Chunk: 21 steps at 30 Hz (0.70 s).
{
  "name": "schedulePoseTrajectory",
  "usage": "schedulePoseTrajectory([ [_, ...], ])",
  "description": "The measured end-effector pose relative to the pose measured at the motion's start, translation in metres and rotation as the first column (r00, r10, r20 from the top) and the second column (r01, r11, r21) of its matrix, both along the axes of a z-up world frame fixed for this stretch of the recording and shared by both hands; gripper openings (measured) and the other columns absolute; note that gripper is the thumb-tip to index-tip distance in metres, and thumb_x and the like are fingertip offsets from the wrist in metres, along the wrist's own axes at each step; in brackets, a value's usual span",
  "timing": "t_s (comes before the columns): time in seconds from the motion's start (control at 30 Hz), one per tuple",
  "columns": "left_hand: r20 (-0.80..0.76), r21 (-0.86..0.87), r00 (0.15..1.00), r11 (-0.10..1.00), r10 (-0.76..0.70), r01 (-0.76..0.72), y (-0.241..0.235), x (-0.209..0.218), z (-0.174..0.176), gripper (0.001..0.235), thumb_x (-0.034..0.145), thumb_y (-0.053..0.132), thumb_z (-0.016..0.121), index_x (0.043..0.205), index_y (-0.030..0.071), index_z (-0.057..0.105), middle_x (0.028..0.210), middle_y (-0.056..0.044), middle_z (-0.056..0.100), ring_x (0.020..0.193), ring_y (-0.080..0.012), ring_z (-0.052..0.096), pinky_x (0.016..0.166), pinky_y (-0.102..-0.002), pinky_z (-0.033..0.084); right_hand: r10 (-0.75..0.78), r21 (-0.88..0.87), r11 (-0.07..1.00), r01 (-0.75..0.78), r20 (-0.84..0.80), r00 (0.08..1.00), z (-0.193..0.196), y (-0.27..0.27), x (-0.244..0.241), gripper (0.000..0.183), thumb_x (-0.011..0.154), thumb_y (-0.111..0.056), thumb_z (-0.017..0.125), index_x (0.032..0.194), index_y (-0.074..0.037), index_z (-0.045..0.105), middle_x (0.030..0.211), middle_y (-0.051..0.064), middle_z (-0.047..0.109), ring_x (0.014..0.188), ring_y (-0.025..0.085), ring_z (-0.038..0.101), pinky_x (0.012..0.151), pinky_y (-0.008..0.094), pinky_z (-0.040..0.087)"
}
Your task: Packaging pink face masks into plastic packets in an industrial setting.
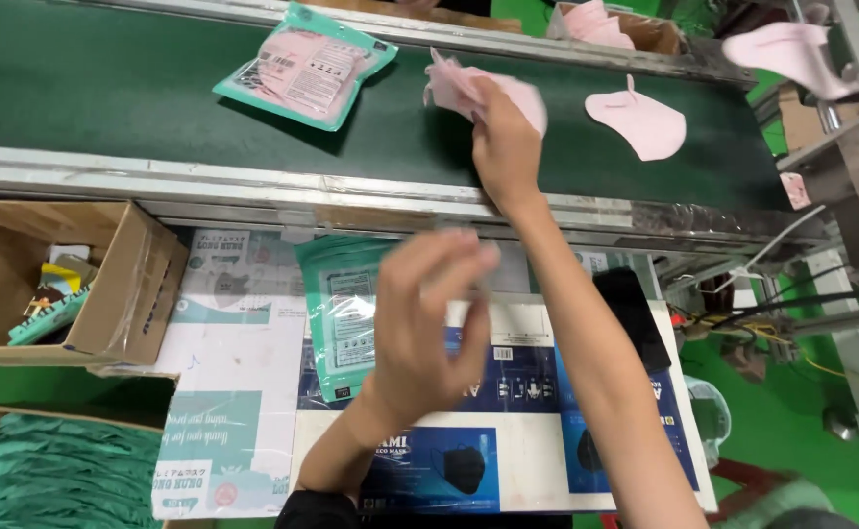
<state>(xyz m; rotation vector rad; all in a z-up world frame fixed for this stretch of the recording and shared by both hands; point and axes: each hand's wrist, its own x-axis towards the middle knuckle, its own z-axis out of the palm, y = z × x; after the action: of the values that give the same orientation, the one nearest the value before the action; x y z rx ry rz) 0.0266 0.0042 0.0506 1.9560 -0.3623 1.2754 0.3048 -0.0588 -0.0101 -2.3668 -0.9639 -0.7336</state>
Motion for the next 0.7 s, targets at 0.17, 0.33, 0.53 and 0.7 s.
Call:
schedulePoseTrajectory([
  [0.17,-0.272,-0.331,0.941,0.938,-0.201,0.105,0.02,0.074,-0.027,0.08,0.089,0.016,0.082,0.15,-0.009,0.036,0.139,-0.023,0.055,0.126,-0.0381,0.058,0.104,-0.045,0.047,0.277,0.7,0.709,-0.08,-0.172,0.945,0.018,-0.046,-0.081,0.036,0.108,-0.015,0.068,0.136,0.003,0.055,0.128,0.018,0.069,0.116,0.031,0.068,0.099,0.038,0.056],
  [0.33,-0.057,-0.84,0.592,0.359,-0.804,0.407,-0.031,0.119,-0.116,0.07,0.094,0.021,0.075,0.147,-0.007,0.039,0.134,-0.012,0.054,0.112,-0.0213,0.058,0.091,-0.034,0.048,0.236,0.261,0.94,-0.218,-0.04,0.971,0.034,-0.103,-0.183,0.067,0.085,-0.016,0.076,0.143,0.005,0.049,0.147,0.025,0.049,0.139,0.037,0.049,0.111,0.045,0.046],
  [0.53,0.292,-0.936,0.402,-0.173,-0.868,0.306,-0.074,0.099,-0.101,0.046,0.096,0.017,0.072,0.136,0.0,0.057,0.128,-0.006,0.066,0.115,-0.0157,0.065,0.101,-0.033,0.054,-0.079,0.273,0.958,0.084,-0.03,0.996,0.015,-0.176,-0.233,0.067,0.092,-0.009,0.076,0.151,-0.007,0.045,0.16,0.014,0.044,0.157,0.031,0.038,0.131,0.044,0.029],
  [0.7,-0.093,-0.951,0.291,0.171,-0.952,0.257,-0.122,0.058,-0.143,0.036,0.098,0.016,0.071,0.13,0.0,0.065,0.119,-0.012,0.068,0.105,-0.0187,0.066,0.089,-0.037,0.054,-0.19,0.612,0.739,0.282,-0.212,0.959,-0.034,-0.2,-0.236,0.079,0.11,-0.001,0.061,0.17,0.004,0.011,0.179,0.026,0.011,0.168,0.037,0.012,0.136,0.047,0.008],
])
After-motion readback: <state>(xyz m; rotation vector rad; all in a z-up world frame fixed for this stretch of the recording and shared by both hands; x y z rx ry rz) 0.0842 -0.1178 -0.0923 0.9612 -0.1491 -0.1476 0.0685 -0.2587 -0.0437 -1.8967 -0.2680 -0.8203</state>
